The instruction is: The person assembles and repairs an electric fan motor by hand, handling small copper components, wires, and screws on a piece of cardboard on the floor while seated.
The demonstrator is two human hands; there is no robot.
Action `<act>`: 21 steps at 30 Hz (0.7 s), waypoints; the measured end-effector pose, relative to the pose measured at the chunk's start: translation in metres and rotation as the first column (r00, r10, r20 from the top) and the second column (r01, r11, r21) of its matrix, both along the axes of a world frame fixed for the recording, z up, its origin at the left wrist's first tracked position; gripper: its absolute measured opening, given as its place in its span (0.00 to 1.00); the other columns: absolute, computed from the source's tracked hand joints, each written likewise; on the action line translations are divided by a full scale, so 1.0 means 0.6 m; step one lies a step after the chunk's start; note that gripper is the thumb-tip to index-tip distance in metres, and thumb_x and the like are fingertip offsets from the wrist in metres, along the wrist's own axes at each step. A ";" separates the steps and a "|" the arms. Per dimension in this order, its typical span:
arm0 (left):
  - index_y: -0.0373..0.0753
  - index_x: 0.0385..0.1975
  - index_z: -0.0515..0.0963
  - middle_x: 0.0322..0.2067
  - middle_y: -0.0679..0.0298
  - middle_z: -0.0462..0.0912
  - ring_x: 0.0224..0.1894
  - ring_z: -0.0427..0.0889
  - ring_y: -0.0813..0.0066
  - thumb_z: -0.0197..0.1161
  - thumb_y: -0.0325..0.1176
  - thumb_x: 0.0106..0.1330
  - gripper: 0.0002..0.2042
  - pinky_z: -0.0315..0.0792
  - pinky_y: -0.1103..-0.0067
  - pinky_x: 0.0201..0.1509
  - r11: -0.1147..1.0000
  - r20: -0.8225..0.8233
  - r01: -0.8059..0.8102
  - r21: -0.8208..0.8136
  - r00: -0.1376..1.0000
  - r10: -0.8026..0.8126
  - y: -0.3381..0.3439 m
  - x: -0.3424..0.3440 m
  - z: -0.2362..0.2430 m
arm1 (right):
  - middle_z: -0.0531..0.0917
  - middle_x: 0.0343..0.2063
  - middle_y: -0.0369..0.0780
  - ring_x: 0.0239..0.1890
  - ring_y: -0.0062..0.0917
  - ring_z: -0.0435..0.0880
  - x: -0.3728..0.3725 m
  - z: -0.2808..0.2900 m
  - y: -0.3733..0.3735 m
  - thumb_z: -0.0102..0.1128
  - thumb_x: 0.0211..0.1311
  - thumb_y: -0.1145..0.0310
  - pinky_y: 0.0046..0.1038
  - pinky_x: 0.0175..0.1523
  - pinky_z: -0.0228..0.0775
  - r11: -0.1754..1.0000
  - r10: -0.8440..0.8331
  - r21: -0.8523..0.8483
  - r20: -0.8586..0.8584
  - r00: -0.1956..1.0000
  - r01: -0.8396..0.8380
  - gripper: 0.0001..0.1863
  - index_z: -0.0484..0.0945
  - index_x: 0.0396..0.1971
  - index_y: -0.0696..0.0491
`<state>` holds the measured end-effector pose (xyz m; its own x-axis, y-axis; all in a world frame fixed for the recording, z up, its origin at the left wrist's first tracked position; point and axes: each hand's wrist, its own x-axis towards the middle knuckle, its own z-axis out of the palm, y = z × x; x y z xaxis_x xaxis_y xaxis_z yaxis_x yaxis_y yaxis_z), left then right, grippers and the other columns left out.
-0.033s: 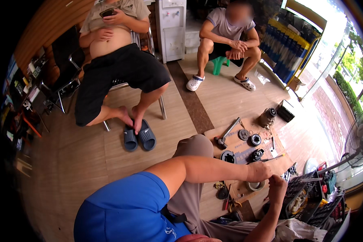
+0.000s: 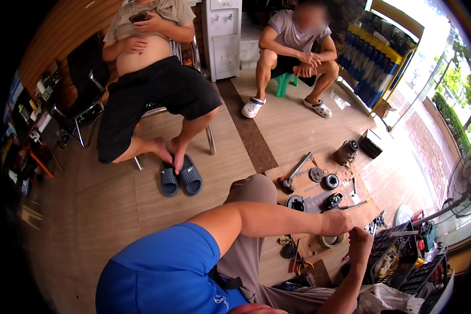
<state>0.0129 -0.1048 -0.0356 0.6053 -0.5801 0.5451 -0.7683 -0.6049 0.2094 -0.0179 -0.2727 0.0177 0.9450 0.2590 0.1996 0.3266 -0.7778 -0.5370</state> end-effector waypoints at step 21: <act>0.31 0.38 0.78 0.33 0.49 0.81 0.37 0.81 0.56 0.55 0.30 0.69 0.08 0.73 0.71 0.41 0.962 -0.571 0.044 -0.270 0.797 -0.196 0.017 0.007 0.076 | 0.83 0.29 0.45 0.33 0.41 0.82 -0.013 0.036 -0.034 0.64 0.57 0.71 0.34 0.39 0.73 0.995 -0.004 0.100 0.247 0.969 -0.022 0.07 0.82 0.32 0.57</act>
<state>0.0172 -0.0949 0.0103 0.7854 -0.5732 0.2338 -0.5130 -0.3913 0.7640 -0.0259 -0.2930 0.0394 0.8610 0.2338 0.4518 0.4656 -0.7198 -0.5148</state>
